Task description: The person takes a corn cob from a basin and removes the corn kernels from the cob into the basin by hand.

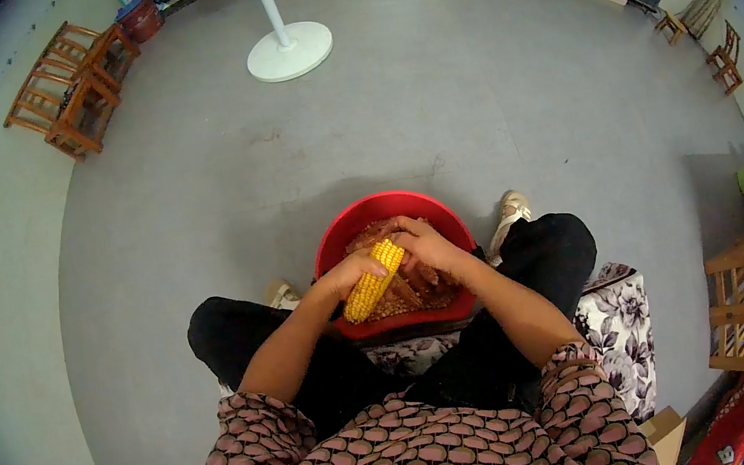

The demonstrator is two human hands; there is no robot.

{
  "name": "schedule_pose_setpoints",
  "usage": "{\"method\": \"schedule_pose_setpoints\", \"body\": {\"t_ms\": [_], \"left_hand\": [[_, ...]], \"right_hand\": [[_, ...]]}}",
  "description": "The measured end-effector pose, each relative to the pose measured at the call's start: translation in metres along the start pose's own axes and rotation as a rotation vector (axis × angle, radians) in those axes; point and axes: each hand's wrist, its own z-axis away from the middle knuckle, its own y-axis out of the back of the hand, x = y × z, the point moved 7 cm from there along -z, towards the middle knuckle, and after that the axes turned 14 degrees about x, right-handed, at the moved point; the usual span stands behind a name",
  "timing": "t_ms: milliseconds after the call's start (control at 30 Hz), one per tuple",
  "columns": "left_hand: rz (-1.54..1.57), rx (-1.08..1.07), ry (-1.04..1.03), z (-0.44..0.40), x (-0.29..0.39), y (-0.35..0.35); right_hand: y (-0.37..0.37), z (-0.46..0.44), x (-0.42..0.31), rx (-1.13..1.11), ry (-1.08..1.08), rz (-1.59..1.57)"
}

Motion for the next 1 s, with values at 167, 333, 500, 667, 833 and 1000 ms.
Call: {"method": "schedule_pose_setpoints", "body": {"t_ms": [167,333,500,667,833,1000], "left_hand": [[-0.173,0.091,-0.062,-0.003,-0.001,-0.002],[-0.099,0.105,-0.092,0.005,0.008,-0.008],[-0.148,0.13,-0.096,0.005,0.013,-0.007],[-0.164,0.2,-0.133,-0.007,0.006,0.0],[-0.335,0.153,-0.182,-0.018,-0.002,0.006],[-0.361,0.156,-0.174,-0.013,0.003,0.003]], "right_hand": [[0.01,-0.01,0.016,0.176,0.242,0.175],[0.007,-0.008,0.012,0.184,0.202,0.007],[0.009,-0.008,0.011,0.21,0.091,0.036],[0.003,0.003,0.003,0.197,0.093,0.188],[0.0,-0.001,0.002,0.242,0.488,0.509],[0.002,0.001,-0.001,0.271,0.392,0.478]]}}
